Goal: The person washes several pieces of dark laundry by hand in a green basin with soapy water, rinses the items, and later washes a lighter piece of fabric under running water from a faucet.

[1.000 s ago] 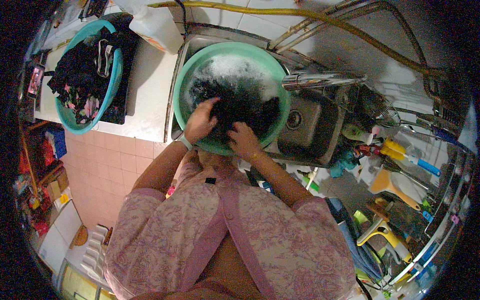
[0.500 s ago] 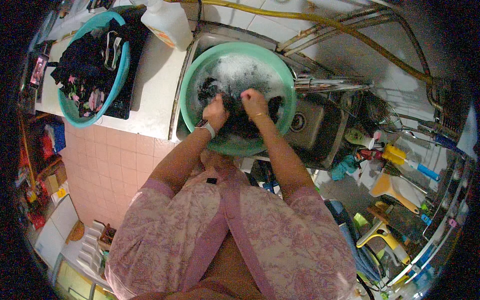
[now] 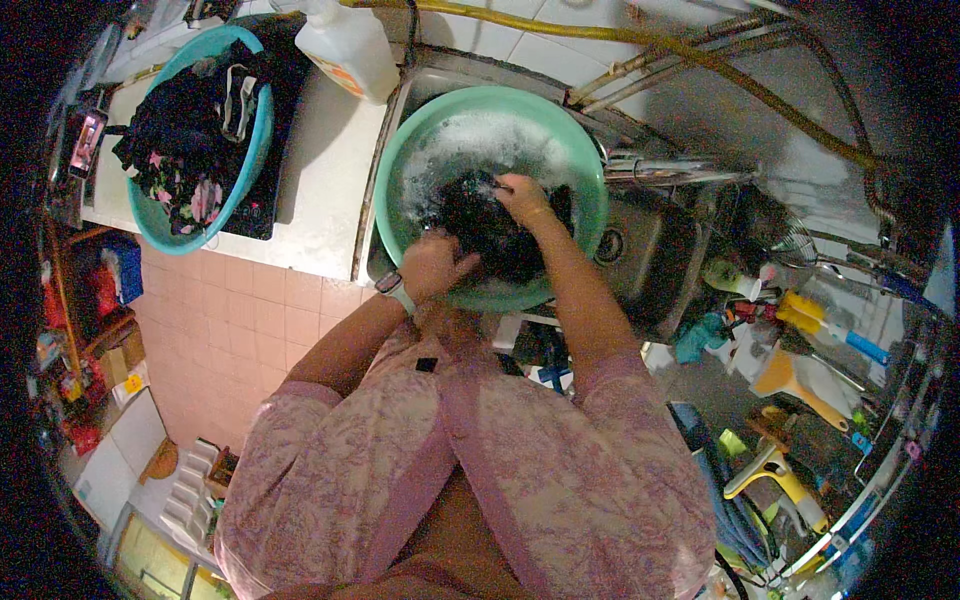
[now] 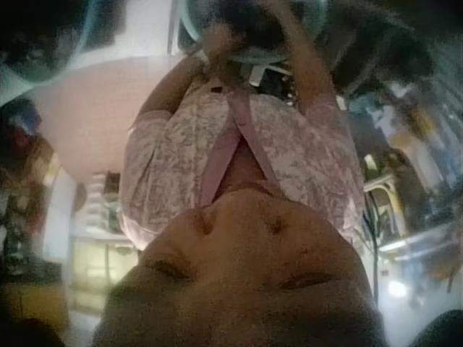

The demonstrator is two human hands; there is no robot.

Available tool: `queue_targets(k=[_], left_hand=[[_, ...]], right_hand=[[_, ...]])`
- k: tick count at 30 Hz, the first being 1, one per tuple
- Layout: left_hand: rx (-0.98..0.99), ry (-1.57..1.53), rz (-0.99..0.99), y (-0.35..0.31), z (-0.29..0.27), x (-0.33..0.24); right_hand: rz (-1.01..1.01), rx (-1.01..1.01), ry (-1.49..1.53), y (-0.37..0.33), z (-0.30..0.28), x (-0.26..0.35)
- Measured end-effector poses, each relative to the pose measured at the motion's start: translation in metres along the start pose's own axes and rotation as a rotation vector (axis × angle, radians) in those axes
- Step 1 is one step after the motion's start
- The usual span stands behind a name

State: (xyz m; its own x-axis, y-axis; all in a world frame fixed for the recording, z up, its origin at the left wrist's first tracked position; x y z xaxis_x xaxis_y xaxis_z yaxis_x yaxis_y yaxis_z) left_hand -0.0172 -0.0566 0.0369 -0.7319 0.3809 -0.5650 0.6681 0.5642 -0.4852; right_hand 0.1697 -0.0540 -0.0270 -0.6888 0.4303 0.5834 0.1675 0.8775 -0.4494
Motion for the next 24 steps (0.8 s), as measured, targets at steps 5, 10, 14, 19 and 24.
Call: queue_targets(k=[5,10,14,19,24], left_hand=[[-0.542,-0.118,0.082,0.036,-0.02,0.011],[-0.23,-0.086,0.045,0.067,-0.009,0.038],[-0.221,-0.044,-0.02,0.058,-0.01,0.051],[-0.256,-0.572,-0.133,0.051,-0.001,0.038],[-0.401,-0.477,0.007,0.035,-0.023,-0.02]], right_hand=[[-0.134,-0.181,0.249,-0.058,-0.032,0.027],[-0.25,-0.321,0.39,-0.098,-0.05,0.032],[-0.176,-0.406,0.451,-0.129,-0.068,0.026],[-0.339,-0.318,0.477,-0.152,-0.083,0.063],[-0.312,-0.216,0.327,-0.158,-0.092,0.084]])
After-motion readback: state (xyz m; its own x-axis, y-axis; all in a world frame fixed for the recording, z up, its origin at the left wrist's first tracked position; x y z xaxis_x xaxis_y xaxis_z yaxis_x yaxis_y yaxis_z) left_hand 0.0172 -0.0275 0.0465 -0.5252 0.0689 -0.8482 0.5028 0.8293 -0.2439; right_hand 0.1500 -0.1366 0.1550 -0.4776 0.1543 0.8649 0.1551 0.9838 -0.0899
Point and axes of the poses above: each hand's wrist, its own y-axis towards the middle knuckle, its own z-axis out of the palm, x = y × z, the point moved 3 cm from there along y, towards the middle knuckle, and after that the axes turned 1 degree about -z, right-handed, at the moved point
